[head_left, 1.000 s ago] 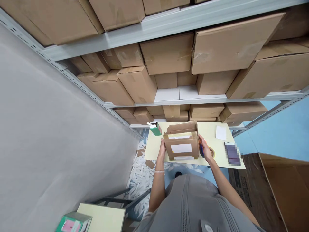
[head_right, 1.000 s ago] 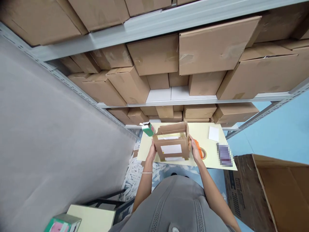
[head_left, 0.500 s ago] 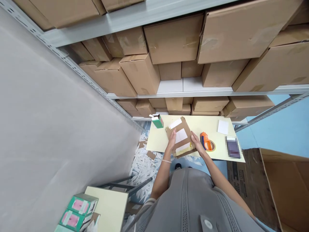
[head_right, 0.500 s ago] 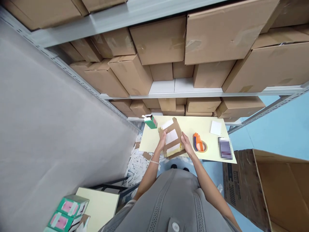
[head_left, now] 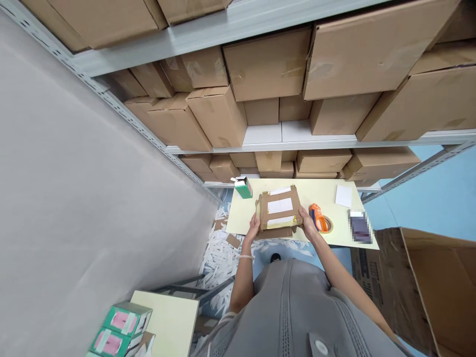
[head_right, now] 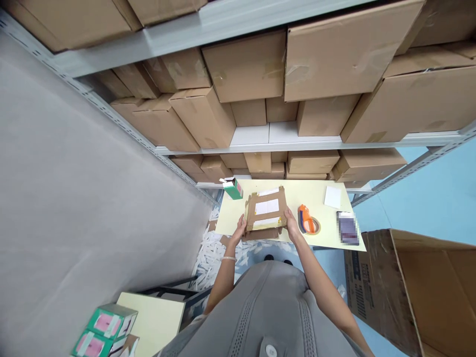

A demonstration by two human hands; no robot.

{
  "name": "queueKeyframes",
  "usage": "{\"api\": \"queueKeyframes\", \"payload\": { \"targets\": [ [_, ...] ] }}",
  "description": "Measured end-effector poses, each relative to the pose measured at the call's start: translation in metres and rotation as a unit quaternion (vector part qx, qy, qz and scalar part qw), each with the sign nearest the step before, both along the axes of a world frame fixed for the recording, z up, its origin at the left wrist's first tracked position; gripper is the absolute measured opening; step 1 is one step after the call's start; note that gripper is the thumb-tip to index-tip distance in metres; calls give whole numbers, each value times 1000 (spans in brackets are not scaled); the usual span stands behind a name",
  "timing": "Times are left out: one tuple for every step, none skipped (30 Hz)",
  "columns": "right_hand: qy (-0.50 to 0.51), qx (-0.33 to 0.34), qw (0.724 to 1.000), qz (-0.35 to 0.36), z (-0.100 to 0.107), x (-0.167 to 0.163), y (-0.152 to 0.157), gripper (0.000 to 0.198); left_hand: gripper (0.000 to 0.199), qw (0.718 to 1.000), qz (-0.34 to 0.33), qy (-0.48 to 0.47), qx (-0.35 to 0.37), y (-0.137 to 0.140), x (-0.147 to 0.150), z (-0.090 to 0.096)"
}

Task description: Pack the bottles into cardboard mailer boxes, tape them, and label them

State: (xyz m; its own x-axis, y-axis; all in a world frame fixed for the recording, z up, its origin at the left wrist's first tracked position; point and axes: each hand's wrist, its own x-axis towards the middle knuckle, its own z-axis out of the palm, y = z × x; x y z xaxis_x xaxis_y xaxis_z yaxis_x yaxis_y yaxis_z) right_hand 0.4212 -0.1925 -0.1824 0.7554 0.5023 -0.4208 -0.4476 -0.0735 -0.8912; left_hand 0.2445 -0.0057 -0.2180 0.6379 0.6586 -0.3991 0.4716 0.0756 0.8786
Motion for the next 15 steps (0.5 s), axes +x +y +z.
{"api": "queueKeyframes", "payload": {
  "targets": [
    [18, -3, 1000, -5, 1, 0, 0, 61, 72, 999, -26, -12, -14, -2, -10, -3],
    [35, -4, 999, -11, 2, 1, 0, 58, 82, 997, -69, -38, -22, -4, -18, -5],
    [49, -3, 999, -18, 4, 2, 0, 55, 92, 993, -100, -58, -16, -7, -24, -8],
    [60, 1, 998, -27, 6, 4, 0, 50, 102, 989, -126, -78, -4, -9, -27, -10],
    [72, 3, 997, -37, 8, 6, 0, 45, 109, 985, -143, -94, 13, -10, -28, -12],
    [82, 4, 995, -49, 11, 9, 0, 41, 112, 983, -147, -105, 32, -11, -28, -14],
    [91, 2, 994, -60, 13, 11, 0, 36, 112, 982, -142, -112, 47, -12, -26, -16],
    [97, -4, 993, -71, 15, 14, 0, 33, 109, 983, -129, -116, 55, -11, -23, -17],
    [97, -12, 992, -81, 17, 17, 0, 32, 103, 985, -115, -117, 56, -11, -20, -17],
    [89, -17, 992, -88, 19, 19, 0, 33, 95, 987, -100, -114, 51, -9, -17, -17],
    [72, -20, 993, -91, 20, 22, -1, 36, 85, 989, -85, -109, 44, -8, -14, -15],
    [47, -22, 995, -91, 22, 24, -3, 41, 76, 992, -71, -101, 37, -6, -11, -12],
    [17, -23, 996, -84, 24, 25, -4, 46, 69, 993, -61, -92, 35, -4, -8, -8],
    [-16, -24, 997, -69, 26, 26, -6, 51, 65, 994, -58, -85, 37, -3, -6, -3],
    [-48, -28, 997, -49, 29, 27, -7, 54, 64, 994, -64, -80, 42, -2, -3, 3]
  ]
}}
